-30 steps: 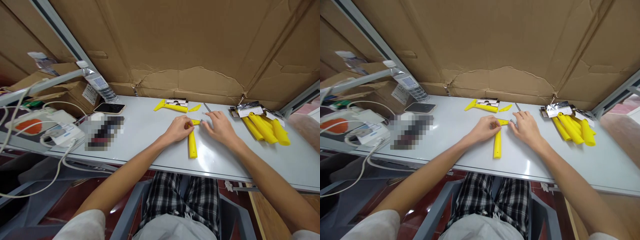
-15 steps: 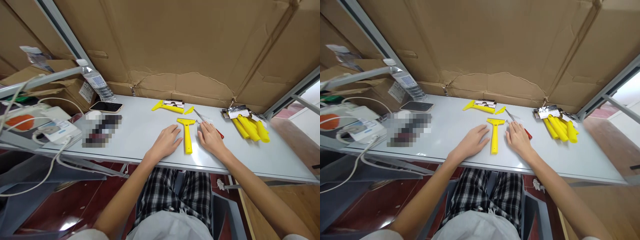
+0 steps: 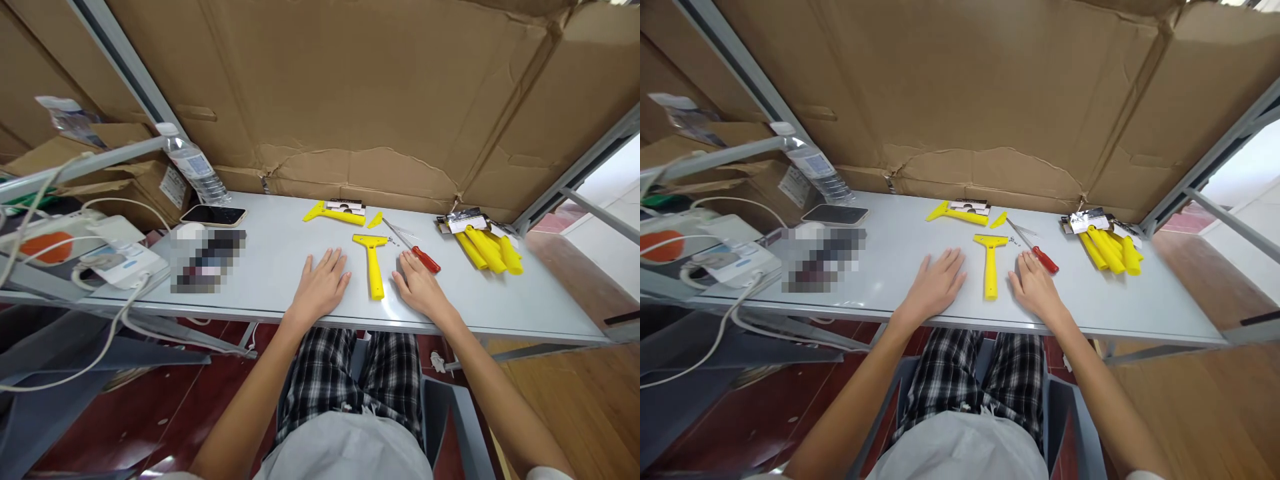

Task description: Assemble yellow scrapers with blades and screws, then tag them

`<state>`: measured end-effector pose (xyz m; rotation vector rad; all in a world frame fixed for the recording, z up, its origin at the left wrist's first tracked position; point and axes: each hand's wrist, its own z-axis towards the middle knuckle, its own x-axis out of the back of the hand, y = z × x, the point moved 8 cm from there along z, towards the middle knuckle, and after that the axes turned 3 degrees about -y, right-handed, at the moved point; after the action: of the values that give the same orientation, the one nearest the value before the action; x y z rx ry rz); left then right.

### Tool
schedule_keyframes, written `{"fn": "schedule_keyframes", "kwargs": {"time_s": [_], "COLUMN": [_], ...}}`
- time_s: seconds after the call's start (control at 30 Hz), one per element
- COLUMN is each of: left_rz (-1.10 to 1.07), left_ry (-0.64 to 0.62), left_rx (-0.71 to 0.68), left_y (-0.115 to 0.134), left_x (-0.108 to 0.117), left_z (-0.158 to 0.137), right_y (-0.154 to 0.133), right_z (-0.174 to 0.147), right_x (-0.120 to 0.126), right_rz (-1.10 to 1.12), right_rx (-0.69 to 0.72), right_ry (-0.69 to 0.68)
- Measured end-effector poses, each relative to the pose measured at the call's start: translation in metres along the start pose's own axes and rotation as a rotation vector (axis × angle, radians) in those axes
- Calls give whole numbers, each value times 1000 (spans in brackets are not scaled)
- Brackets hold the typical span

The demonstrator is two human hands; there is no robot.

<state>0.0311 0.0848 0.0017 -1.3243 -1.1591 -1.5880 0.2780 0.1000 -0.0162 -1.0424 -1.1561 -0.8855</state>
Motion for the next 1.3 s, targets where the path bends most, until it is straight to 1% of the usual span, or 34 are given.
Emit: {"fn": "schedule_keyframes", "kwargs": {"time_s": [0.2,0.33,0.4,0.5,0.77,1.0,1.3], "left_rz": [3,8,14,25,6,-8,-24], "left_ry": [23,35,39,33,17,2,-1], "left_rx": [-31,-66,-90,-106,-93,-92,-78], "left_y": [2,2,3,3,2,4,3], "left_x": [0,-3,-4,-6,-6,-4,-3], "left_z": [0,0,0,0,0,-1,-1], "right_y": [-7,-6,-6,-6,-5,-4,-6], "right_z": [-2,-8,-9,-8,-8,-9,-11], "right_x": [0,-1,-1,-2,-2,-2,-1], "right_rz": [-88,-132,-139,-132,-137,-141,-136], "right_rx": [-80,-160,-177,-178,-183,-163,-167], "right_ry": [-68,-54,-48,-64,-66,-10,-34]}}
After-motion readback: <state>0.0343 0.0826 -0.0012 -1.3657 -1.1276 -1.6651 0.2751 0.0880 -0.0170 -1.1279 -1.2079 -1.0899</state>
